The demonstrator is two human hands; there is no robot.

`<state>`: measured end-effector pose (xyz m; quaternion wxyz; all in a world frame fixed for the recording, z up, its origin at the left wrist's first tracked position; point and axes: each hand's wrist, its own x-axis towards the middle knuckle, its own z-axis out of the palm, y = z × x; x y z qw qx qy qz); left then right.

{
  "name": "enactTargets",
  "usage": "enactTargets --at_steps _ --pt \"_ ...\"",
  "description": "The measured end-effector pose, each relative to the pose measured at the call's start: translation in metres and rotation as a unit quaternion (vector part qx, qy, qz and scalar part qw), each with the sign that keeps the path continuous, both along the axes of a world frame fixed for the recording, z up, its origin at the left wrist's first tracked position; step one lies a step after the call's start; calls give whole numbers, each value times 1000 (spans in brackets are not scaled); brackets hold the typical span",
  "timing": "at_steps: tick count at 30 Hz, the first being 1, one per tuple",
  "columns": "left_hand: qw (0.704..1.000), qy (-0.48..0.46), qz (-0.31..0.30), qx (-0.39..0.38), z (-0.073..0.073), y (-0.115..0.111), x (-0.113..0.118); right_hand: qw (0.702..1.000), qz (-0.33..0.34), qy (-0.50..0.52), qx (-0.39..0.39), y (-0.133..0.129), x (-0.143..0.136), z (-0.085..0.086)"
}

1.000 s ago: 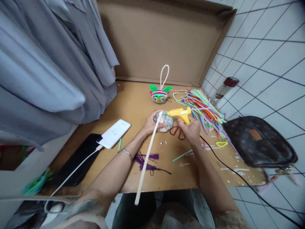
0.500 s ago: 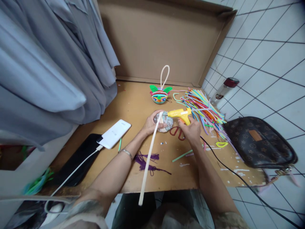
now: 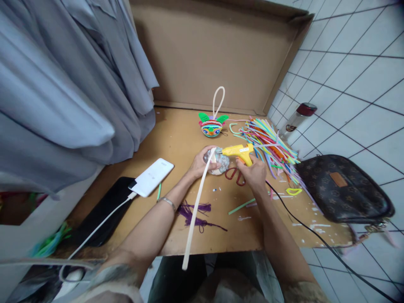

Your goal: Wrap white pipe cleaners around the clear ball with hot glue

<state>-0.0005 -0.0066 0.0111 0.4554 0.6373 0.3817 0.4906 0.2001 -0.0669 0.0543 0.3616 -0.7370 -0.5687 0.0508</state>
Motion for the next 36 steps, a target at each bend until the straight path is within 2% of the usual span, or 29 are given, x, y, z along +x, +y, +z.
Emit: enactTargets --at_steps 12,19,23,25,28,30,32,36 --pt "1000 3 7 -16 -1 -1 1 1000 26 8 8 3 4 -3" --pt "1000 10 11 0 -1 0 1 1000 11 7 1 3 1 0" --pt "1000 4 0 0 -1 0 1 1000 8 5 24 3 1 0" --pt "1000 4 2 -4 -1 0 1 998 13 42 41 5 5 -1" --pt "1000 13 10 -13 0 0 1 993 -21 98 61 13 19 -5" --pt "1000 16 8 -15 1 0 1 994 -56 72 60 17 30 -10" --pt "1000 16 6 -14 2 -1 1 995 -93 32 29 21 40 -15" --pt "1000 14 13 -3 4 -3 1 992 -118 -23 -42 25 46 -25"
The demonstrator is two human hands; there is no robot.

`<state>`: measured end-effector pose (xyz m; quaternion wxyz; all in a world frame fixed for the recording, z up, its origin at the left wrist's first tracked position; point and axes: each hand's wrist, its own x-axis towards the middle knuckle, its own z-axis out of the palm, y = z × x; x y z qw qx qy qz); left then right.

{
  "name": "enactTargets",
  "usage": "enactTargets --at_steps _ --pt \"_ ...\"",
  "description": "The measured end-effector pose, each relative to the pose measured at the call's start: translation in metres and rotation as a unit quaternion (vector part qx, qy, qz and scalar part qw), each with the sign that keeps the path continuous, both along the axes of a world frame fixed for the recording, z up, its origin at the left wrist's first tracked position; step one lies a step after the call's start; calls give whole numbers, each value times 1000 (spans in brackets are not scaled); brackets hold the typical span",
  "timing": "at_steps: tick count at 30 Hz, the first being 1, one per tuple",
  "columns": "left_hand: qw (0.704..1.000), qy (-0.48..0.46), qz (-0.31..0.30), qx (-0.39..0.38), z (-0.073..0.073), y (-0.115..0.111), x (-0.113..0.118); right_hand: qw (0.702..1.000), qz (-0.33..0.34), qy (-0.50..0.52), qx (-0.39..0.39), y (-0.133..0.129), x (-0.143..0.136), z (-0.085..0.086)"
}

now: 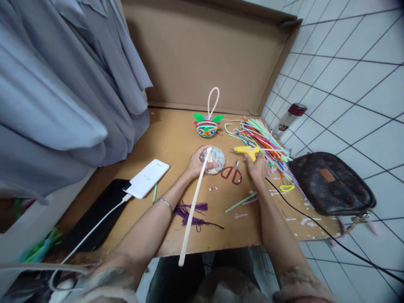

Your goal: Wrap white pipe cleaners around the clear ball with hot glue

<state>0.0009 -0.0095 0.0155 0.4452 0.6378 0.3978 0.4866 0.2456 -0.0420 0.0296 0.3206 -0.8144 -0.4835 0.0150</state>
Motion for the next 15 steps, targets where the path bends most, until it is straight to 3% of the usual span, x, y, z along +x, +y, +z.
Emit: enactTargets --at_steps 8,10,12,15 --pt "999 11 -2 30 -9 6 0 995 1 -100 -29 4 -6 -1" --pt "999 8 -3 46 -13 7 1 988 18 -152 25 0 -12 3" --pt "998 18 -1 61 -15 8 2 972 91 -178 125 -7 -24 6" --pt "993 54 15 106 -14 5 4 903 254 -211 276 -20 -50 7"
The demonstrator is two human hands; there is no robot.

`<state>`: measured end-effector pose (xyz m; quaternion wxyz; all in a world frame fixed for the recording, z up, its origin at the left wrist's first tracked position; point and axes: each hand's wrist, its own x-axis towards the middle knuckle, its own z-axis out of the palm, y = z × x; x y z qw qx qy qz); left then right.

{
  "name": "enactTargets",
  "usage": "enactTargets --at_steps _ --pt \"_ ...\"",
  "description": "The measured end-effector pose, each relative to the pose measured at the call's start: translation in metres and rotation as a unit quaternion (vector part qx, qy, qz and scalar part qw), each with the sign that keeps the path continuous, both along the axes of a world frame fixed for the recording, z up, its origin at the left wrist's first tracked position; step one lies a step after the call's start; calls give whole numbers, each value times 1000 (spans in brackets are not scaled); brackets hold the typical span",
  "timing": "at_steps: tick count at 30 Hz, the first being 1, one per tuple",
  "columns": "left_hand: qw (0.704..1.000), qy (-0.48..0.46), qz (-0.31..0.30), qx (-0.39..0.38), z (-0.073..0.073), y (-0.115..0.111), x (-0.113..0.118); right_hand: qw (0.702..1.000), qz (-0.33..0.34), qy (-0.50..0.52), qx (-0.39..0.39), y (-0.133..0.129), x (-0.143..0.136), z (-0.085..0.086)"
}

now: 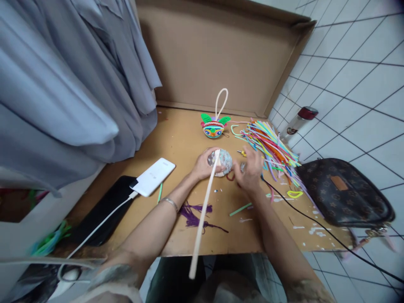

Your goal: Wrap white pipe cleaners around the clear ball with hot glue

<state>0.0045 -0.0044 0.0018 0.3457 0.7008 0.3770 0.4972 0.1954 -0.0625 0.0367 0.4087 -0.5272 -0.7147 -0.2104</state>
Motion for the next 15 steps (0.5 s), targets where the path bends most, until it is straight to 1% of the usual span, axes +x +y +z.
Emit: enactTargets --at_steps 2,4,6,9,12,15 --pt "999 25 -2 34 2 -3 1 993 86 -50 69 -9 -18 0" --pt "997 47 -10 66 5 -5 1 987 113 -73 92 -15 -30 -1" --pt "994 61 -14 90 6 -7 1 983 136 -64 103 -18 -34 0" --pt "993 66 -1 93 7 -8 2 979 175 10 99 -16 -30 1" --pt "994 64 3 87 7 -8 2 971 206 96 71 -13 -24 1" --pt "994 68 0 85 8 -7 2 965 226 127 41 -12 -22 1"
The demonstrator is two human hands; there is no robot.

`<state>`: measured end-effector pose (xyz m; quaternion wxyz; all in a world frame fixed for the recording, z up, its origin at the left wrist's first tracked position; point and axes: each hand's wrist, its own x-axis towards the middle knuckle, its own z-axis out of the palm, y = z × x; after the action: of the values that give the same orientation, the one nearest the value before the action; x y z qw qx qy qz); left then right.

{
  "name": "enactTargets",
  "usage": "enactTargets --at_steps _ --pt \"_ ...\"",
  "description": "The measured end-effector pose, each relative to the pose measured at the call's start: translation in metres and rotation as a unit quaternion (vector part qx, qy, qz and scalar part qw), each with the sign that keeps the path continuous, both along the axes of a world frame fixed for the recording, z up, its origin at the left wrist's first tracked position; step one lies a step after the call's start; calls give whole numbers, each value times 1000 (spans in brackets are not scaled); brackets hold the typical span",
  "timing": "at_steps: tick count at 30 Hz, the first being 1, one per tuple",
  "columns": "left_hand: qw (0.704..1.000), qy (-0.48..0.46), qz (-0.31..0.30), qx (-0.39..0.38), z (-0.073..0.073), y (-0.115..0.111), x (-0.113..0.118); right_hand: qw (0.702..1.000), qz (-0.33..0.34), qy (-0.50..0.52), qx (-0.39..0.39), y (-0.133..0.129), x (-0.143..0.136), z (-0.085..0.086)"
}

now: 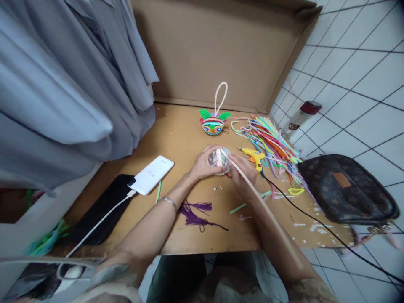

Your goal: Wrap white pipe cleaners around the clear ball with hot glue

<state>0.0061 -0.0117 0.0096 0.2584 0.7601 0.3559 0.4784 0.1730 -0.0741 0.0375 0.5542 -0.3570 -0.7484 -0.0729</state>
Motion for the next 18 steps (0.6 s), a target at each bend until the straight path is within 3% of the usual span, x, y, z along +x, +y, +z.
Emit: enactTargets --at_steps 5,12,18 --pt "1000 -1 -6 -6 0 0 -1 999 -4 -21 -38 -1 -1 -1" --pt "1000 -9 -19 2 -4 1 -1 987 -74 -142 22 -4 -8 -3" --pt "1000 1 -5 -2 1 0 -1 998 -35 -52 6 3 -2 -11"
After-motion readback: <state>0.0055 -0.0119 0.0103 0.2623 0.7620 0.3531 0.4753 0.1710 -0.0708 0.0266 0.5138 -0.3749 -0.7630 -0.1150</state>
